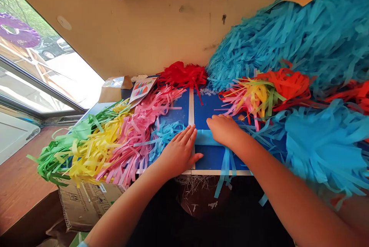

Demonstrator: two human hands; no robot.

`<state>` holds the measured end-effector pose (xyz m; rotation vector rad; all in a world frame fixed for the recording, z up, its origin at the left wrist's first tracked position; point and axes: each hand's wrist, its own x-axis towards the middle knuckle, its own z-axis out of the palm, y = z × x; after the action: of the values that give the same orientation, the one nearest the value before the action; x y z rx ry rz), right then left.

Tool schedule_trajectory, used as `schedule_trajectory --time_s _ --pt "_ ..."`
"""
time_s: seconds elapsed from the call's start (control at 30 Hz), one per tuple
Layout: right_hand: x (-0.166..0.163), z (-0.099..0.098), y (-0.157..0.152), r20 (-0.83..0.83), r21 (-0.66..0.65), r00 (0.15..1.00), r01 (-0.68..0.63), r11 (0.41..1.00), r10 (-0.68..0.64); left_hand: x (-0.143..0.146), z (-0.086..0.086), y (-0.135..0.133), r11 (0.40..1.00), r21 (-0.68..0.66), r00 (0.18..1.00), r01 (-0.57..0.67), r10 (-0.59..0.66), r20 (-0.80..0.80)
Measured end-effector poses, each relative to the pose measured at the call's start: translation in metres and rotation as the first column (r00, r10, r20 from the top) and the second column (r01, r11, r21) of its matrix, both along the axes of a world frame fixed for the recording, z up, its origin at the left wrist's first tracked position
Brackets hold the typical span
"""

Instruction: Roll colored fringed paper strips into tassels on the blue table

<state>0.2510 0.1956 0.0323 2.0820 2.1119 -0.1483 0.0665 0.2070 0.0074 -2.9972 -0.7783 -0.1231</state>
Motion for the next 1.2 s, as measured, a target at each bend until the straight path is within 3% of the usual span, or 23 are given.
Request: schedule_trajectory --time_s 0.1,0.23,0.5,0.67,0.77,0.97,1.2 --pt "0.0 -0.004 -0.002 -0.008 0.023 1.0 0.0 1.0 0.0 0.007 0.0 0.003 0.99 -0.138 0.997 -0.033 0.024 -0.069" --pt "0.0 -0.01 -0.004 0.0 0.056 1.0 0.013 0.998 -0.013 0.008 0.0 0.007 0.979 -0.195 0.994 -0.066 0.047 -0.098" --pt "-0.005 -0.012 -0.012 0.022 0.219 0.999 0.031 0.975 -0.036 0.0 -0.005 0.021 0.982 -0.183 0.991 0.055 -0.075 -0.107" --pt "-0.024 -0.028 -0.041 0.035 0.378 0.991 -0.135 0.916 0.132 -0.002 -0.007 0.017 0.99 -0.135 0.994 0.044 -0.057 -0.091" --pt "-0.03 -0.041 -0.06 0.057 0.469 0.984 -0.176 0.865 0.169 -0.003 -0.002 0.008 0.992 -0.125 0.995 0.003 -0.015 -0.1" --pt "-0.028 -0.043 -0.076 0.058 0.486 0.985 -0.168 0.858 0.16 -0.004 0.011 0.009 0.994 -0.105 0.998 -0.034 0.029 -0.047" --pt "-0.029 -0.043 -0.074 0.041 0.487 0.986 -0.158 0.859 0.159 0.002 0.006 0.021 0.984 -0.146 0.992 -0.098 0.107 0.06"
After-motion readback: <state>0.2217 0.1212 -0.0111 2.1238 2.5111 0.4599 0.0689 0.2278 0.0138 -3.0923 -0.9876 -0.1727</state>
